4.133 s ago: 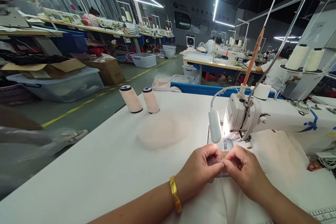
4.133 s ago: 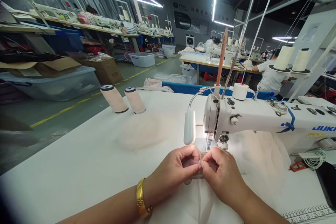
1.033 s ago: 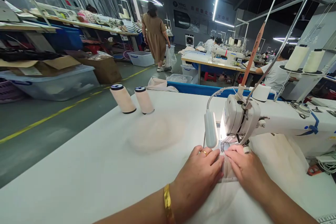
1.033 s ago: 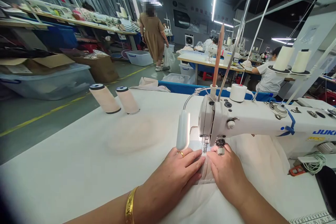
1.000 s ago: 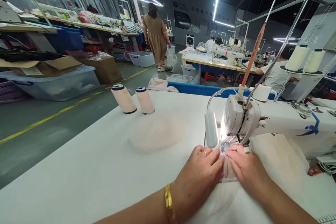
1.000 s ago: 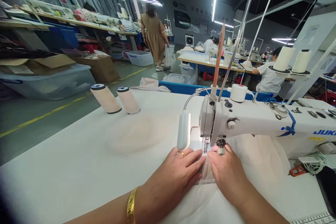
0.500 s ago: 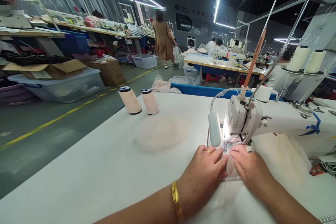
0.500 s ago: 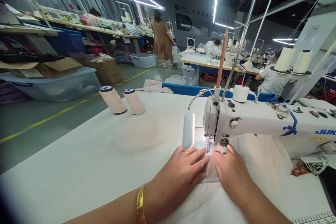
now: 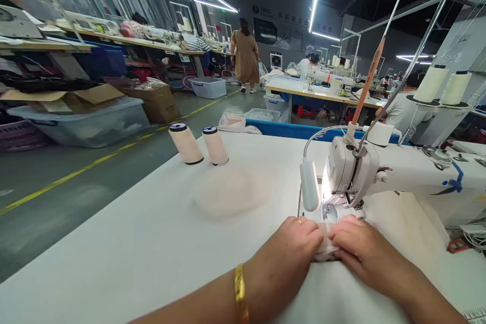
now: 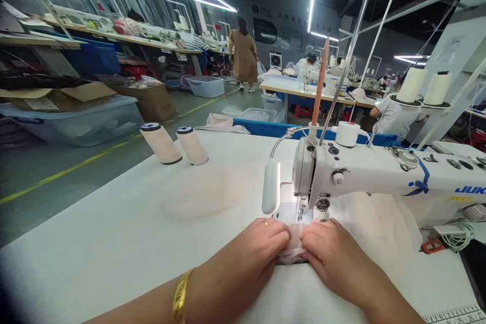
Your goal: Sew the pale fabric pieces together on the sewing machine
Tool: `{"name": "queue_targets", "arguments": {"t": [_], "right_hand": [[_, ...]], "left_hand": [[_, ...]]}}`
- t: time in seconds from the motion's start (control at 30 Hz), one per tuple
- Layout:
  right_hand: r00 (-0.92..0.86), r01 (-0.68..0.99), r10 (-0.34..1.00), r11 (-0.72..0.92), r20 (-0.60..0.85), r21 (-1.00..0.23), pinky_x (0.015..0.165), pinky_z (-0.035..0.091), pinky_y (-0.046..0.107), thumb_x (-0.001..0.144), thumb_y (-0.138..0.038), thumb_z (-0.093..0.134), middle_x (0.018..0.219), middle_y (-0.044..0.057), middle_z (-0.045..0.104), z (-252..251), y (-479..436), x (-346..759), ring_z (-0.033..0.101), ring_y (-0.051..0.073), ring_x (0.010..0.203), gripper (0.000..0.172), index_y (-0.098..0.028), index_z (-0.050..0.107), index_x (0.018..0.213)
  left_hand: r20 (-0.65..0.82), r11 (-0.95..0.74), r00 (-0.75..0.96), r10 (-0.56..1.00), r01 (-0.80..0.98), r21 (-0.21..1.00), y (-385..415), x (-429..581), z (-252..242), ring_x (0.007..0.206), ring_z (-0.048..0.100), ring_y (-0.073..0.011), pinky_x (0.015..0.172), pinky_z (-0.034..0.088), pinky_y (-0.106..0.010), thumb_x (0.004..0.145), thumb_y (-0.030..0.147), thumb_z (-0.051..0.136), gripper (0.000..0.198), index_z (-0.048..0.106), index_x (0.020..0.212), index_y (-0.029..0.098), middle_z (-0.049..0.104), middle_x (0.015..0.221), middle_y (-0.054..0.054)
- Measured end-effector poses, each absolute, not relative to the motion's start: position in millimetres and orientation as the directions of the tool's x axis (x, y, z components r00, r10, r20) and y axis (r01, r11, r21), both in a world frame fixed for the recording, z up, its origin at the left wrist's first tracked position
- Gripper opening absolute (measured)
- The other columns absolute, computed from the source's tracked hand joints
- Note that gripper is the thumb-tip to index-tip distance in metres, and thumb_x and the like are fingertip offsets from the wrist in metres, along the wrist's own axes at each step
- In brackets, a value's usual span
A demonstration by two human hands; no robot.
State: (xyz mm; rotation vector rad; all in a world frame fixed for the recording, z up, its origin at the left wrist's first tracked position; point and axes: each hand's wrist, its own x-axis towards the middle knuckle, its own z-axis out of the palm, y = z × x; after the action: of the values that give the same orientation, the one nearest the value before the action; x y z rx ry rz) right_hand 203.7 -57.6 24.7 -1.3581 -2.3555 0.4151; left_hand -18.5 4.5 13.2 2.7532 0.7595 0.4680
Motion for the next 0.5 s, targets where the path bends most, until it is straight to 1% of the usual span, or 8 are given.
{"name": "queue_targets", "arguments": {"t": [0.03, 0.1, 0.2, 0.27, 0.37, 0.43, 0.5], "right_hand": [[-0.429, 0.755, 0.879, 0.476, 0.209, -0.451, 0.081, 0.049, 0.036, 0.107, -0.018, 0.047, 0.095, 0.003, 0.070, 20.9, -55.8, 203.8, 0.062, 0.022, 0.089, 0.020, -0.024, 0.063, 0.096], [-0.342, 0.751, 0.902, 0.432, 0.264, -0.500, 0.076, 0.048, 0.034, 0.108, -0.023, 0.044, 0.088, 0.002, 0.069, 14.8, -53.4, 202.9, 0.061, 0.022, 0.083, 0.022, -0.024, 0.063, 0.097], [-0.172, 0.731, 0.920, 0.359, 0.353, -0.580, 0.073, 0.048, 0.031, 0.109, -0.028, 0.042, 0.085, 0.000, 0.069, 10.2, -52.8, 199.8, 0.062, 0.020, 0.079, 0.027, -0.026, 0.064, 0.095], [-0.084, 0.708, 0.914, 0.335, 0.398, -0.621, 0.073, 0.049, 0.030, 0.109, -0.030, 0.042, 0.088, 0.001, 0.070, 8.4, -52.6, 198.2, 0.064, 0.020, 0.081, 0.027, -0.026, 0.065, 0.096], [-0.031, 0.681, 0.904, 0.331, 0.426, -0.654, 0.072, 0.049, 0.029, 0.108, -0.031, 0.043, 0.088, 0.001, 0.070, 5.4, -49.9, 196.6, 0.065, 0.019, 0.080, 0.026, -0.025, 0.066, 0.097], [-0.015, 0.682, 0.895, 0.336, 0.446, -0.650, 0.070, 0.049, 0.028, 0.107, -0.031, 0.043, 0.084, 0.001, 0.070, 4.6, -47.5, 194.4, 0.065, 0.019, 0.077, 0.026, -0.024, 0.065, 0.095], [-0.009, 0.708, 0.878, 0.344, 0.478, -0.617, 0.072, 0.049, 0.028, 0.106, -0.028, 0.042, 0.084, 0.002, 0.070, 6.8, -46.6, 190.0, 0.066, 0.019, 0.077, 0.027, -0.023, 0.065, 0.092]], "left_hand": [[0.263, -0.812, 0.788, 0.557, 0.450, 0.371, 7.6, -14.8, 9.3, 0.074, 0.055, -0.0193, 0.071, 0.045, -0.033, 0.080, 0.001, 0.049, 0.021, 0.046, 0.074, 0.021, 0.062, 0.082, -0.002], [0.288, -0.759, 0.740, 0.608, 0.436, 0.483, 12.9, -8.2, 6.2, 0.070, 0.053, -0.0184, 0.065, 0.043, -0.030, 0.081, 0.001, 0.044, 0.022, 0.041, 0.075, 0.022, 0.058, 0.078, -0.001], [0.273, -0.700, 0.713, 0.646, 0.411, 0.583, 17.6, -1.7, 11.1, 0.070, 0.053, -0.0182, 0.063, 0.041, -0.029, 0.075, 0.005, 0.048, 0.019, 0.043, 0.081, 0.022, 0.059, 0.080, 0.000], [0.251, -0.680, 0.713, 0.655, 0.411, 0.607, 20.2, 0.8, 15.9, 0.068, 0.053, -0.0177, 0.060, 0.039, -0.028, 0.073, 0.007, 0.052, 0.018, 0.046, 0.081, 0.022, 0.060, 0.079, 0.000], [0.201, -0.649, 0.717, 0.668, 0.429, 0.628, 26.8, 2.9, 19.0, 0.062, 0.052, -0.0155, 0.058, 0.039, -0.026, 0.075, 0.009, 0.052, 0.014, 0.047, 0.072, 0.021, 0.059, 0.072, 0.001], [0.185, -0.642, 0.719, 0.670, 0.436, 0.630, 32.1, 3.0, 17.3, 0.061, 0.054, -0.0149, 0.059, 0.041, -0.026, 0.078, 0.010, 0.051, 0.014, 0.050, 0.068, 0.020, 0.060, 0.071, 0.001], [0.207, -0.663, 0.731, 0.651, 0.414, 0.624, 35.9, 1.4, 12.1, 0.065, 0.058, -0.0163, 0.062, 0.045, -0.026, 0.084, 0.017, 0.053, 0.015, 0.057, 0.070, 0.020, 0.063, 0.073, 0.000]]}}
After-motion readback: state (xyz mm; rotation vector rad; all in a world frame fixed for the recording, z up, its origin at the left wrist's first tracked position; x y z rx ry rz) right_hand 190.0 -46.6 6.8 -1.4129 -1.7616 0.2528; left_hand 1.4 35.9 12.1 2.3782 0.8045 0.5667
